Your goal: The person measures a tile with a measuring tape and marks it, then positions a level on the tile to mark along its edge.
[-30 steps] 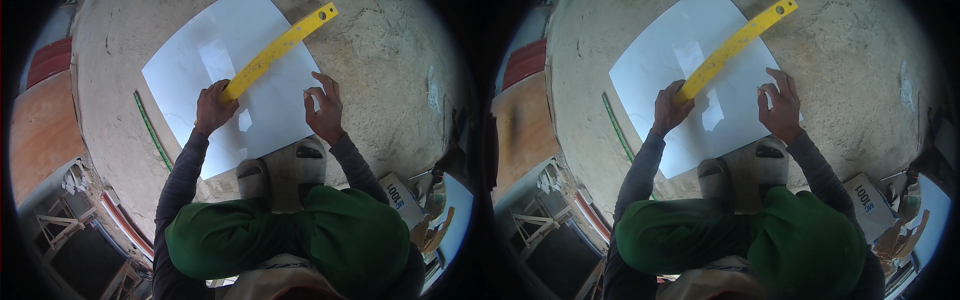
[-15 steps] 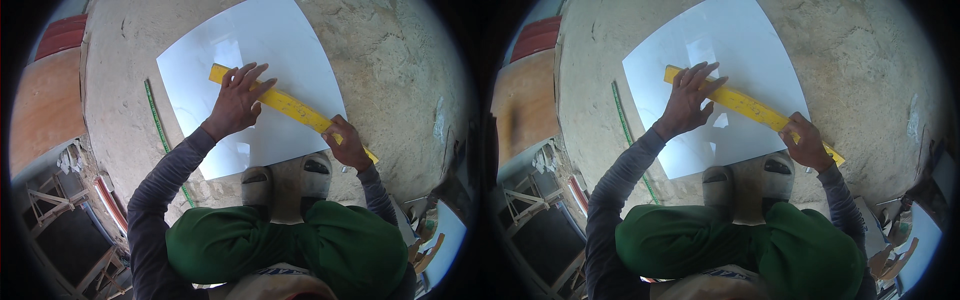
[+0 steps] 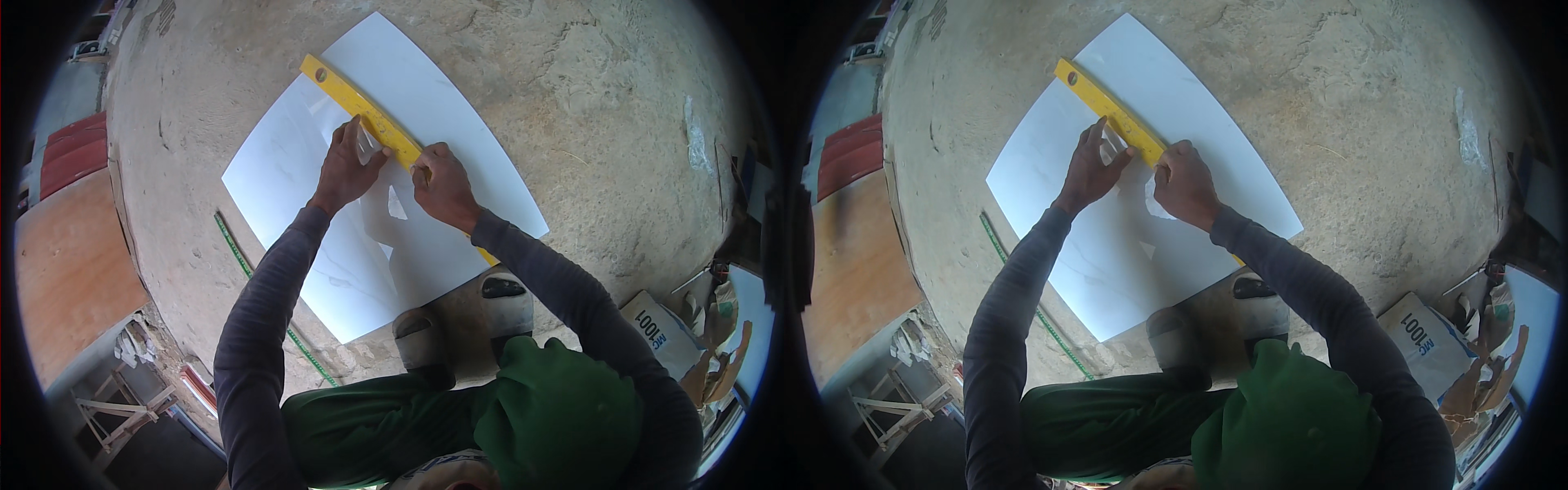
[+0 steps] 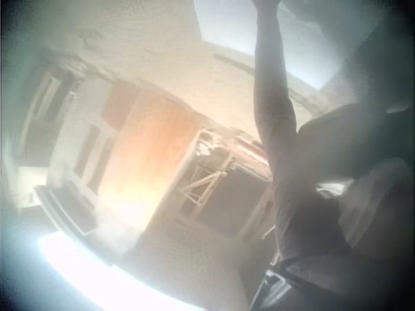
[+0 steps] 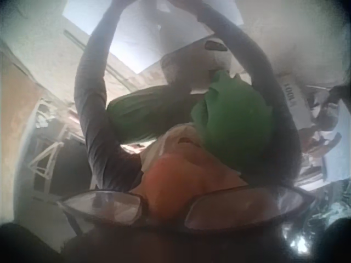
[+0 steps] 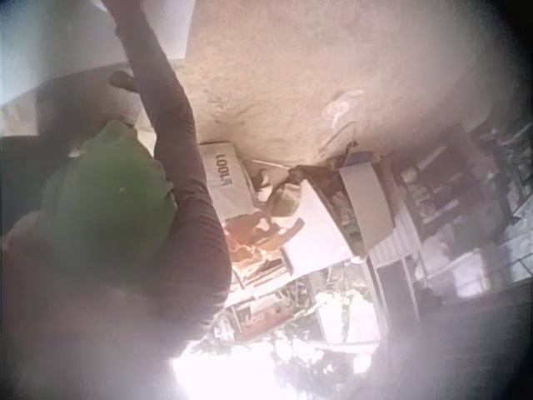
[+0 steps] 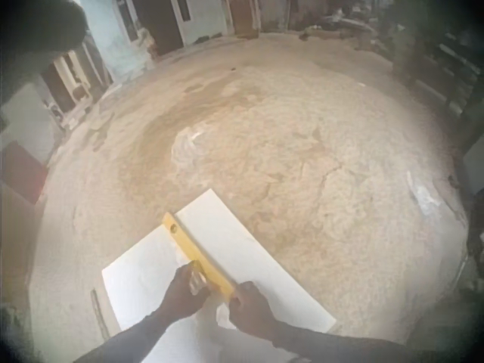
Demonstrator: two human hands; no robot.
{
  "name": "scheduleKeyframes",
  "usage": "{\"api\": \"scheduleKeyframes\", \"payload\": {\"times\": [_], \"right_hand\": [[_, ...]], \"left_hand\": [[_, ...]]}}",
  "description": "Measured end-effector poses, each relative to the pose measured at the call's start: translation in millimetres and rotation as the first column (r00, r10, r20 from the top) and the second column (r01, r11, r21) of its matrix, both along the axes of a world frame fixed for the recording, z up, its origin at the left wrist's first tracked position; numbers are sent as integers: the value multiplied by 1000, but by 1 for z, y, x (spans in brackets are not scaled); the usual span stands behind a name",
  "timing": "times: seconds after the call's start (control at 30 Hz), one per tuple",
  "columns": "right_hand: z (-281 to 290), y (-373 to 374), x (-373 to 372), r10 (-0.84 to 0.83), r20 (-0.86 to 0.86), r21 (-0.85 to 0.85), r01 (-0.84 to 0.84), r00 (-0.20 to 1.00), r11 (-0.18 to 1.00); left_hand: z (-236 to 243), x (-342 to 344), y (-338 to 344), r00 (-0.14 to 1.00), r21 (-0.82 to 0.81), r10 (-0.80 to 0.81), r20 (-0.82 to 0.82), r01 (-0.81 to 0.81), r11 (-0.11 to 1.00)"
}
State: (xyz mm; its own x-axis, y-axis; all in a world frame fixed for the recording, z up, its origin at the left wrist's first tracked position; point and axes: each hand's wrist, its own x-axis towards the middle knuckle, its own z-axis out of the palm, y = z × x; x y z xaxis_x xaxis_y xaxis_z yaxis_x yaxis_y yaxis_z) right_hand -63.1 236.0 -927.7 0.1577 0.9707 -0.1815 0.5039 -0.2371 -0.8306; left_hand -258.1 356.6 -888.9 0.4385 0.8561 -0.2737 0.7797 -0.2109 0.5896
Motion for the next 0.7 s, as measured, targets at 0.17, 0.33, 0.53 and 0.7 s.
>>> {"api": "scheduleKeyframes", "payload": {"times": [0.17,0.33,0.53,0.7], "right_hand": [[14,-71,19,24,-48,213,-14,999,977],[39,-182,51,179,122,117,-194,976,974],[26,-215,41,310,293,70,-344,904,936],[31,-208,27,209,359,202,-294,910,934]], "left_hand": [[-33,-1,6,1000,140,-30,-5,30,990],[-33,2,0,989,205,37,-142,-8,979],[-44,-4,12,989,227,31,-147,3,974],[-36,-4,8,989,213,42,-138,-12,977]]}}
